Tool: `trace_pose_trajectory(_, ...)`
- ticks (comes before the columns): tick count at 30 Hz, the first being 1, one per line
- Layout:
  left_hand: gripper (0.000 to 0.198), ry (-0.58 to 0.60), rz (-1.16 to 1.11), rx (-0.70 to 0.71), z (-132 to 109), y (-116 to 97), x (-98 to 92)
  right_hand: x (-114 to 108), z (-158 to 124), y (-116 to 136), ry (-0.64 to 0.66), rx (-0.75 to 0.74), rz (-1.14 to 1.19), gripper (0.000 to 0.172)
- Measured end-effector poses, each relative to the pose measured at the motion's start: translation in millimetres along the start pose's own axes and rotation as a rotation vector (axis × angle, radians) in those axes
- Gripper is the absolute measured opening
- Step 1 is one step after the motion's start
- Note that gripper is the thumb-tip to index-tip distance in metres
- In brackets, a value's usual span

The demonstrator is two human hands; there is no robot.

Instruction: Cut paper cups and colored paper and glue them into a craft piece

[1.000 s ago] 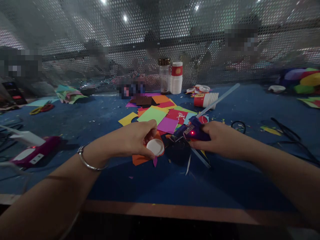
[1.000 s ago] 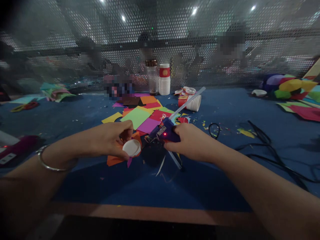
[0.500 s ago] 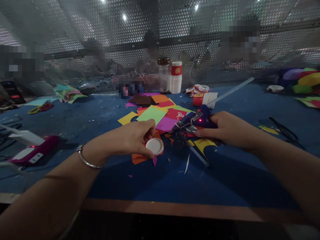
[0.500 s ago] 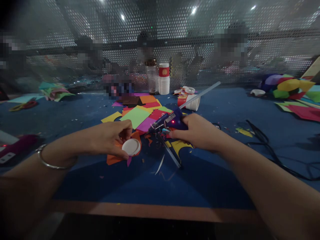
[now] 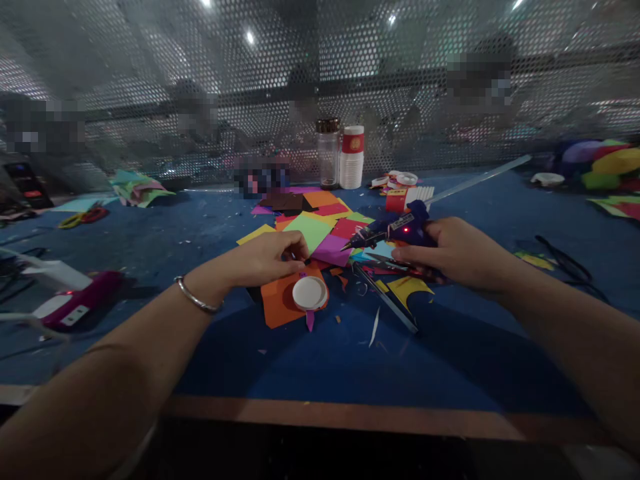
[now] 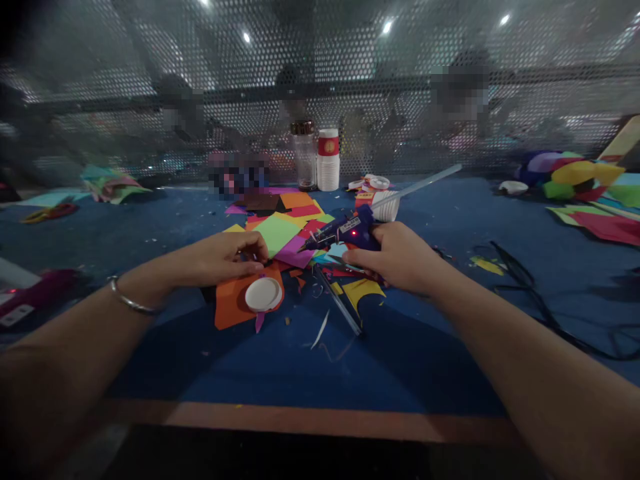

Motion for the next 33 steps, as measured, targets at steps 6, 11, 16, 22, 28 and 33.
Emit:
trace_pose_trajectory(6, 0.025, 0.006, -0.164, 0.095, 14, 7, 8.6, 0, 1, 0, -0.022, -0.021, -0.014, 0.037)
trace_pose_trajectory(11, 0.034, 0.038, -0.231, 0.098, 17, 10, 5.0, 1, 1, -1, -0.021, -0.036, 0.006, 0.034)
trace_pose_trajectory(16, 0.031, 0.096, -0.173, 0.083, 10, 9, -2.4, 0, 1, -2, -0.052, -0.048, 0.028, 0.032)
trace_pose_trajectory(22, 0.025, 0.096, -0.112, 0.075, 6, 4, -6.1, 0, 2, -3, -0.046, -0.025, 0.052, 0.035)
trace_pose_trajectory(28, 0.017, -0.006, -0.268, 0.052, 0, -2, -8.8, 1, 2, -5, -0.066, -0.008, 0.117, 0.032)
trace_pose_trajectory(33, 0.014, -0.189, -0.718, -0.033, -3, 7, -9.8, 0, 2, -7, -0.091, 0.019, 0.209, 0.035)
Point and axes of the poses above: each hand's wrist, its own z-axis towards the middle knuckle, its own x-axis out of the palm, y = z × x, the point moved 2 cm from there along z, towards the middle knuckle, and after that the axes turned 14 degrees about y, right-handed, at the moved point
